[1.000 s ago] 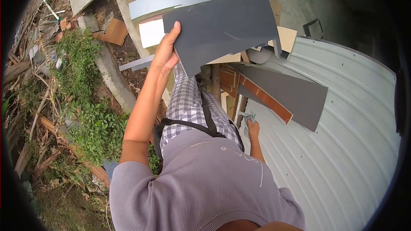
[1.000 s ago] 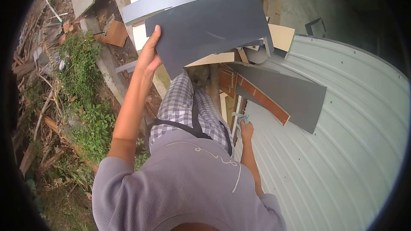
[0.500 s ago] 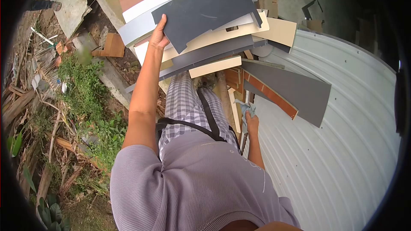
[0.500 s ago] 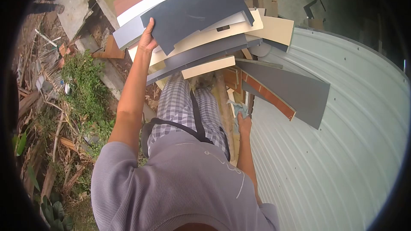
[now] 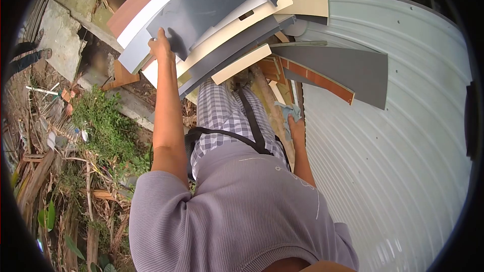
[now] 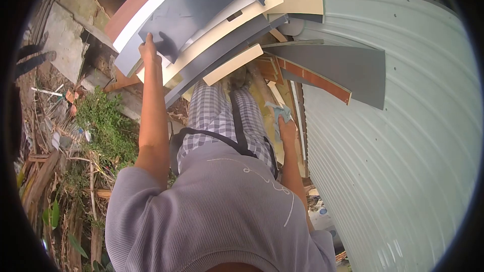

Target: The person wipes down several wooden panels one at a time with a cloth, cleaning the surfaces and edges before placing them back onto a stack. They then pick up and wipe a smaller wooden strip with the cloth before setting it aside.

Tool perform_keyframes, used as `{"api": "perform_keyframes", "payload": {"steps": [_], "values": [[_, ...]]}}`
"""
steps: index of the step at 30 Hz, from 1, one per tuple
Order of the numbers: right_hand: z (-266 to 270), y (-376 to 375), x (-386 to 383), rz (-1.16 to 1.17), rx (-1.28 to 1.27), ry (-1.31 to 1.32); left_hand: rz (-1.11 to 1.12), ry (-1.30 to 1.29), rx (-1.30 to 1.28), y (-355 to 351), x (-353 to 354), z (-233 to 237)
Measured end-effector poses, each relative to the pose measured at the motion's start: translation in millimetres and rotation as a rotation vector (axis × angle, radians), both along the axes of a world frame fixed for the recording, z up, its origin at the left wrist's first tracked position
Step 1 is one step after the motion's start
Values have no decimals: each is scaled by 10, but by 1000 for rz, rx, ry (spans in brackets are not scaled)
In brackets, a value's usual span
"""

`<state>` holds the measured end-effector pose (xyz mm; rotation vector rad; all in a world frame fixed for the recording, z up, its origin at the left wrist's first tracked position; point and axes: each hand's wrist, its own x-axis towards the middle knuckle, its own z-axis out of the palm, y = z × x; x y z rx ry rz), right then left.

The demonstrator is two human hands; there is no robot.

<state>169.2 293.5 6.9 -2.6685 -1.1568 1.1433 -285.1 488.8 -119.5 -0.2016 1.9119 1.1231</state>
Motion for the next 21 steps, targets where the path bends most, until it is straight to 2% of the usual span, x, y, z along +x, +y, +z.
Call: {"api": "perform_keyframes", "payload": {"steps": [2,5,7,8,10,11,12,13,15,16,18,19,21], "values": [[105,138,-109,-9,-79,-16,-209,468,-79,123,372,437],[118,280,-192,1,-169,-48,-474,671,62,61,806,495],[119,373,-262,10,-154,-18,-699,616,171,-45,1196,583],[106,407,-295,4,-154,-15,-810,532,244,-128,1386,563],[85,455,-356,-56,-19,193,-1035,333,329,-333,1761,552],[84,478,-389,-64,-18,193,-1148,220,340,-448,1943,566],[82,499,-392,-79,15,289,-1254,122,451,-610,2162,465],[97,521,-439,-93,47,383,-1399,64,408,-703,2271,642],[219,626,-564,-132,78,468,-1516,-370,470,-832,2426,807],[237,648,-607,-166,110,556,-1520,-376,468,-858,2487,865],[135,633,-625,-212,174,550,-1169,-1140,-18,-942,2596,995],[92,634,-603,-248,243,548,-1167,-1145,-25,-966,2645,1101],[62,638,-650,-286,244,500,-1155,-1035,211,-1022,2651,1281]]}}
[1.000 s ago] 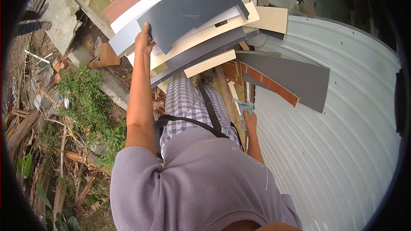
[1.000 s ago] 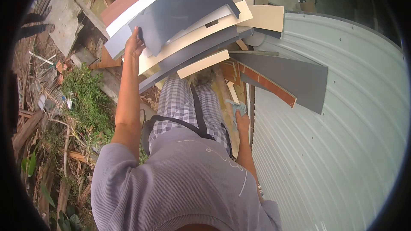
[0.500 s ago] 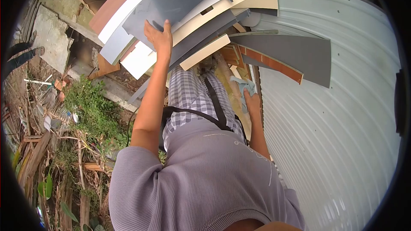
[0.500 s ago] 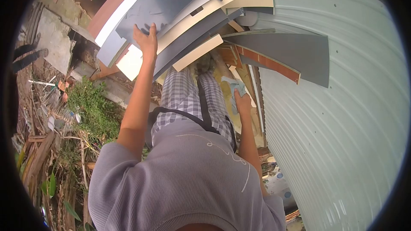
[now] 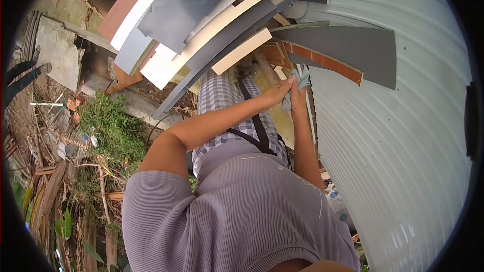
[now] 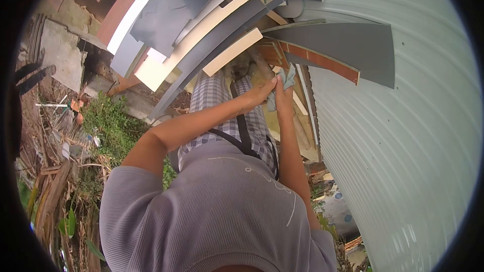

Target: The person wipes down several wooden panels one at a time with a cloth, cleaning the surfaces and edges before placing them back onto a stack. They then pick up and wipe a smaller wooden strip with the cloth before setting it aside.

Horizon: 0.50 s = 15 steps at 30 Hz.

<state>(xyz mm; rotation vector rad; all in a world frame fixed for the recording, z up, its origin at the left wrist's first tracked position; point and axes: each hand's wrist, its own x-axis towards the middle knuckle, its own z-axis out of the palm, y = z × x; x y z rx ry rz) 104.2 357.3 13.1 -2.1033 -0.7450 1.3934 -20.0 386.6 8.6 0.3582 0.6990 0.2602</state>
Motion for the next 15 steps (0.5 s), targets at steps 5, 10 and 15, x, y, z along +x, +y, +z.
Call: {"api": "perform_keyframes", "payload": {"steps": [5,10,15], "values": [[-192,-90,-58,28,42,-113,148,95,50,-195,189,-23],[-221,-298,20,433,237,-53,328,214,-111,-393,314,-482],[-459,-485,412,601,133,-181,365,-202,-568,-700,203,-865]]}}
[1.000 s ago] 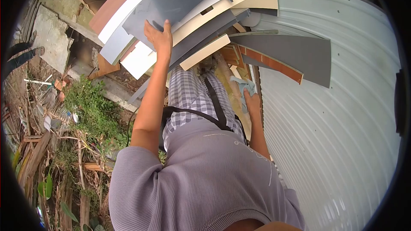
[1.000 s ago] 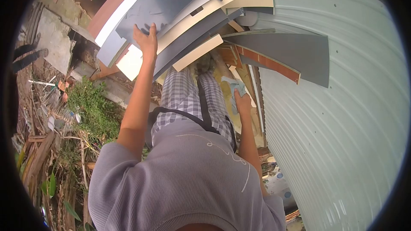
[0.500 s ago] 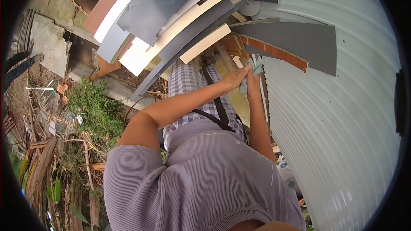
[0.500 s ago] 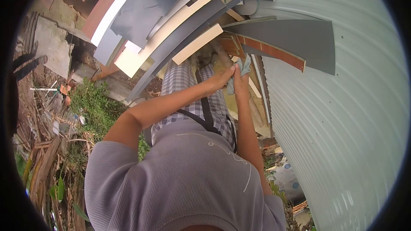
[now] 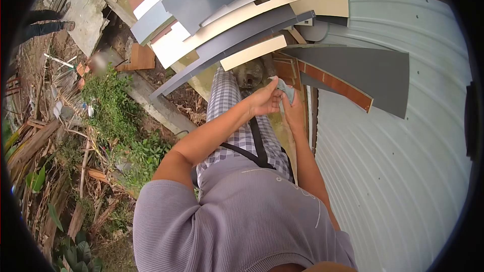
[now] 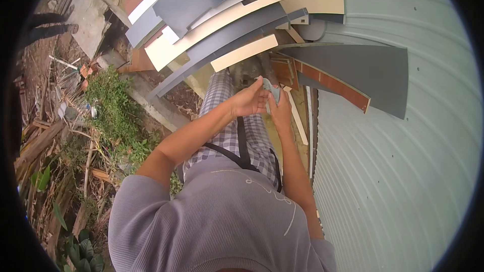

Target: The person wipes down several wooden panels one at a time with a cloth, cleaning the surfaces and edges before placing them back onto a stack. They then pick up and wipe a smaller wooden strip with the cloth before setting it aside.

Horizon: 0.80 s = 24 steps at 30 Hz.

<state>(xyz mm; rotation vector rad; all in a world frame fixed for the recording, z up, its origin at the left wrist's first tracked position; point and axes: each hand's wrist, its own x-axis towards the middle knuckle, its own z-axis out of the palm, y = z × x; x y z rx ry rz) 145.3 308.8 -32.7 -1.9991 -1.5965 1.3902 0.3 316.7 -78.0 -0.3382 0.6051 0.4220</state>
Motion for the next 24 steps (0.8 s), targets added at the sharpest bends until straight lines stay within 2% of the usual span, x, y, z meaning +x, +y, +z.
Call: {"api": "perform_keyframes", "payload": {"steps": [1,3,5,7,9,14,16,18,19,21,24], "values": [[-44,-79,127,6,-8,1,6,1,-8,-88,-61,-40],[-166,-227,350,9,-55,-74,-171,179,57,-199,-283,-176],[-312,-476,634,-47,-105,-61,-49,585,-16,-373,-570,-641],[-379,-767,869,-115,-158,-60,104,873,-30,-458,-852,-1066],[-384,-1025,1072,-128,-126,-102,77,1122,104,-443,-1053,-1261],[-491,-1630,1514,-96,-200,-110,69,1185,146,-374,-1181,-1662],[-518,-1759,1616,-50,-248,-222,82,1182,143,-357,-1146,-1759],[-530,-1822,1640,-28,-219,-216,248,1045,177,-353,-1095,-1808],[-522,-1823,1634,-13,-230,-224,252,1045,183,-350,-1055,-1811],[-522,-1792,1590,-2,-233,-228,439,999,103,-348,-990,-1778],[-490,-1677,1495,31,-211,-245,518,973,101,-366,-958,-1714]]}}
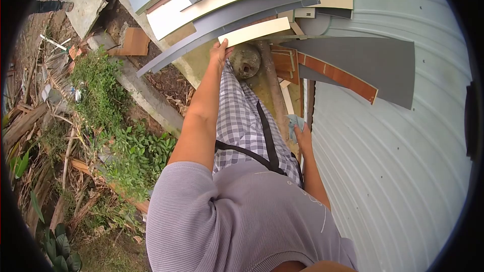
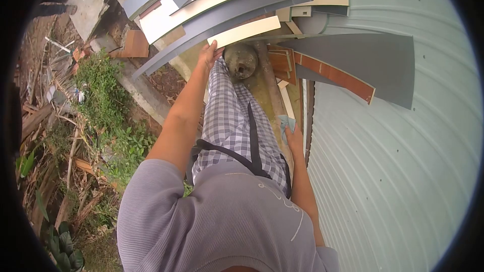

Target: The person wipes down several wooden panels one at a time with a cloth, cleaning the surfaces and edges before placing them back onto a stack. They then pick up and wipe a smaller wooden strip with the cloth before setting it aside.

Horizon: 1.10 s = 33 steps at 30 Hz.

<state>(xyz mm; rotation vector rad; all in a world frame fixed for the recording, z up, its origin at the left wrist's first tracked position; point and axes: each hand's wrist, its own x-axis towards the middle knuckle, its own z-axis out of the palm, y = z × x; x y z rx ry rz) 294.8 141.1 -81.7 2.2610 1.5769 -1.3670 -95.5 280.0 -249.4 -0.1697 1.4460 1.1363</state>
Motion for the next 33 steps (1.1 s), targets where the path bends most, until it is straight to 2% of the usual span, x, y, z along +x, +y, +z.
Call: {"api": "perform_keyframes", "payload": {"steps": [2,5,8,14,19,26,33], "values": [[58,109,-99,-69,-29,81,7,-7,26,-8,26,-10],[-125,60,-56,-13,57,23,92,-40,38,-49,89,-78],[20,163,-193,-13,-3,66,154,-43,68,-65,117,-99],[107,167,-298,36,-92,-16,44,-48,8,-61,88,55],[64,136,-305,40,-82,26,-51,-51,-100,-117,17,23],[253,376,-537,26,-89,75,-79,-65,-95,-214,-19,39],[162,358,-499,14,-45,136,-112,-52,-113,-254,0,40]]}}
